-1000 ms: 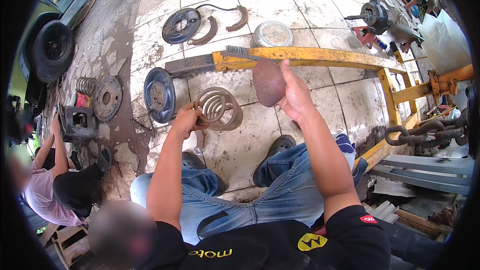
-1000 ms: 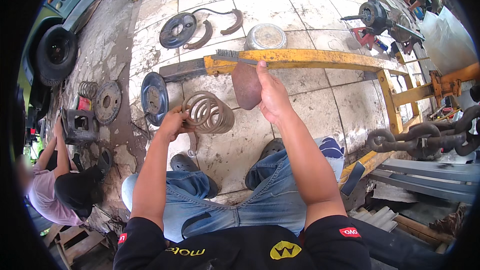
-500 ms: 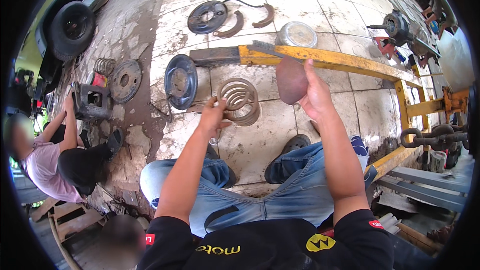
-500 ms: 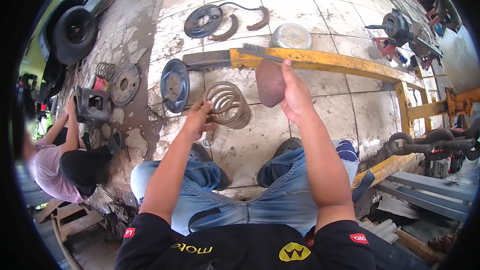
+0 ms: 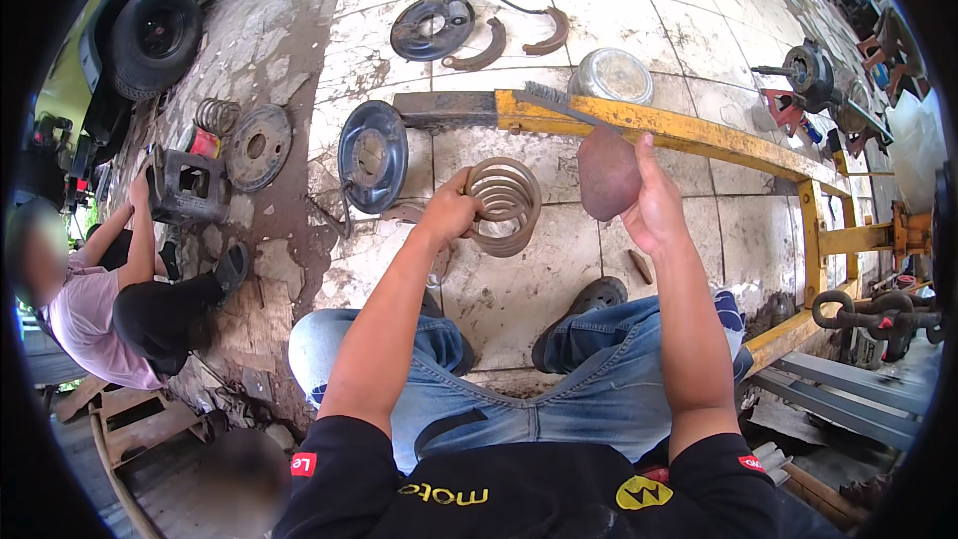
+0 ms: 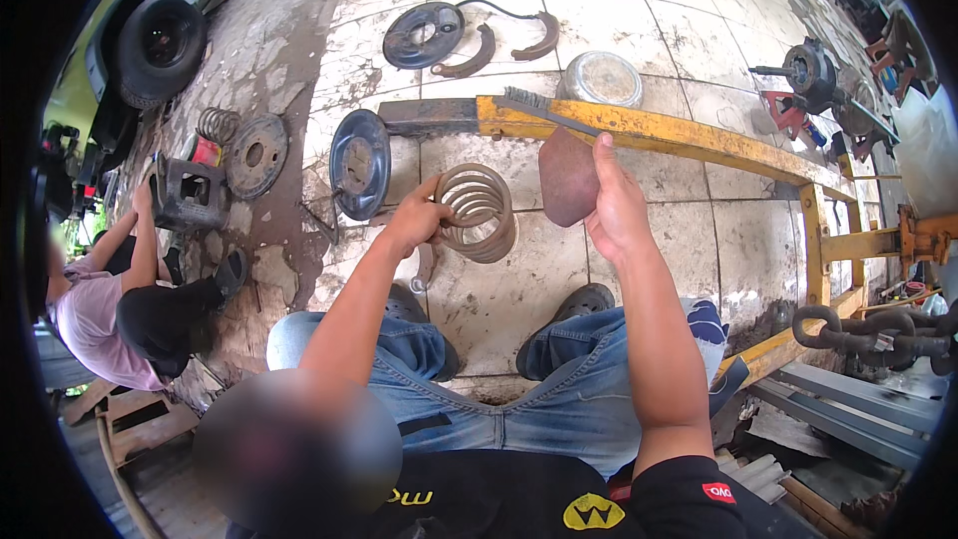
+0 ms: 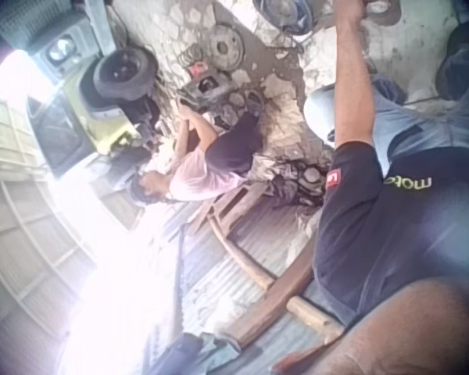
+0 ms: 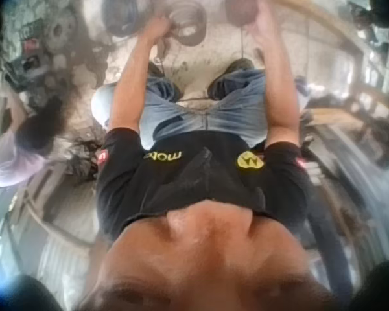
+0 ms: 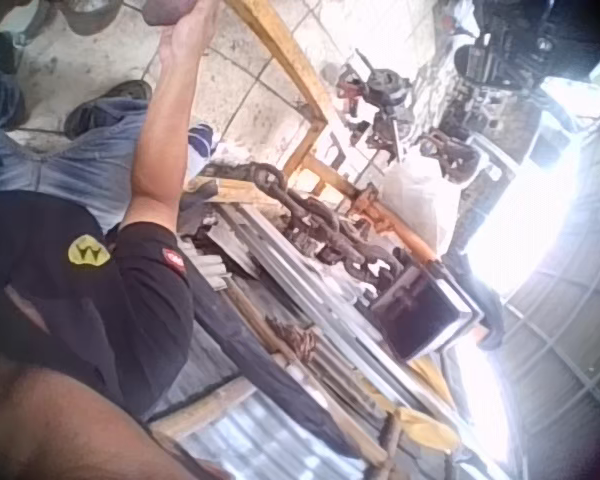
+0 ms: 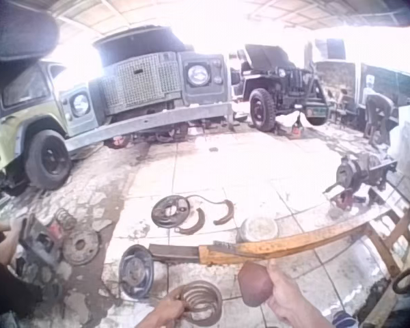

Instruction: The person sits on the floor and uses a wire brush to scrub a metal coil spring. They rotate the spring to clean different sections and then wipe it with their hand.

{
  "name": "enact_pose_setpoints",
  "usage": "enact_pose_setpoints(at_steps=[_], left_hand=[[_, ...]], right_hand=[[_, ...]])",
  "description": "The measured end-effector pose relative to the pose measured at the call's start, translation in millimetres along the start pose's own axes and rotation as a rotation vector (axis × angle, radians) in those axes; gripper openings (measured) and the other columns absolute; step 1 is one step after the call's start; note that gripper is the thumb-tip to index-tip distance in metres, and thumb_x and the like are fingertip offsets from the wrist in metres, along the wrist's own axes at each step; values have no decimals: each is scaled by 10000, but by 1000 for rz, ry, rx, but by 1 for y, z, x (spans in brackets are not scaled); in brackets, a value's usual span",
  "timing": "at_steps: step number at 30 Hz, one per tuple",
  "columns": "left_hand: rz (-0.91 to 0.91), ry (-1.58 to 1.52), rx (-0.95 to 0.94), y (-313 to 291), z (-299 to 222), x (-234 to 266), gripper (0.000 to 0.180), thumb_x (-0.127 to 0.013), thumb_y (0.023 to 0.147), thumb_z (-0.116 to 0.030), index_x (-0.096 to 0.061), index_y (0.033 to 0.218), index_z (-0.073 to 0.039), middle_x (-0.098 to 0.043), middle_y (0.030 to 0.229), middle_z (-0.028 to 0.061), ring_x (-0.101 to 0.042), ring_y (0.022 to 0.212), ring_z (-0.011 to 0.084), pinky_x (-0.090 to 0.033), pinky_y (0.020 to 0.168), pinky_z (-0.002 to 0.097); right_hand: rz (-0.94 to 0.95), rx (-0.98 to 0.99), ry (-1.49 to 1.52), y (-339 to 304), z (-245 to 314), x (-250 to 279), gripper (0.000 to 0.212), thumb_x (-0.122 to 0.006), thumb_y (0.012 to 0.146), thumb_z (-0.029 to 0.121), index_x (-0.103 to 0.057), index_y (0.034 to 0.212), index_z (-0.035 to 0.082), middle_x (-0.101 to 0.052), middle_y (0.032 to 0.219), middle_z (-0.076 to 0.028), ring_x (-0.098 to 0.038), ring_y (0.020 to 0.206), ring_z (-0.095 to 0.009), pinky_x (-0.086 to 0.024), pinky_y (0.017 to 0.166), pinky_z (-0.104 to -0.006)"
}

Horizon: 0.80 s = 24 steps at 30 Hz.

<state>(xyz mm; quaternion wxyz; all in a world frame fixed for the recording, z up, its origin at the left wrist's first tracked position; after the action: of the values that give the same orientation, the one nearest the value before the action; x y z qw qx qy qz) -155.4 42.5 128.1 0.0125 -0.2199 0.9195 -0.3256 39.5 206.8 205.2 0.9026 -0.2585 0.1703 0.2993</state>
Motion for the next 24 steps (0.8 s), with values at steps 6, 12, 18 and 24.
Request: enact_pose_setpoints(at_steps=[6,12,18,24], left_hand=[[-320,281,-239,30,28,18,436,-544,883,-132,-482,1295,-4,-641,903,144,-614,721,174,-499,583,339],[-289,3,-28,10,29,10,423,-555,960,-271,-490,1264,15,-642,860,121,-591,674,149,-482,585,309],[-429,123,-194,12,42,37,378,-537,964,-273,-581,1217,4,-662,917,110,-605,747,171,-476,676,319],[-308,47,81,21,83,18,412,-516,961,-246,-526,1281,14,-674,937,145,-664,780,227,-524,661,350]], right_hand=[[12,-24,45,-1,4,-7,628,-467,997,490,-460,1351,-28,-542,1346,-149,-540,1235,-233,-441,1022,-403],[41,27,0,1,8,-4,669,-434,991,536,-421,1384,-6,-550,1335,-147,-558,1220,-231,-468,1006,-400],[12,-7,0,-5,3,-8,654,-462,990,516,-436,1371,-16,-550,1333,-146,-537,1235,-232,-443,1016,-404],[-22,-2,6,-5,0,-6,640,-467,992,503,-442,1372,-10,-540,1346,-143,-527,1240,-240,-437,1021,-412]])
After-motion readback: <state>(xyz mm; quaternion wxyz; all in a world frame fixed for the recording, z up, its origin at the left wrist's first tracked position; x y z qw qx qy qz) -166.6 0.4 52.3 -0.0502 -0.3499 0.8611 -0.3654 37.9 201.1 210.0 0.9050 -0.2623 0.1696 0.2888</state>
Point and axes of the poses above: each hand's wrist, its own y-axis towards the middle knuckle, its own x-axis out of the back of the hand, z = x × y, the point moved 9 cm from there along y, towards the middle knuckle
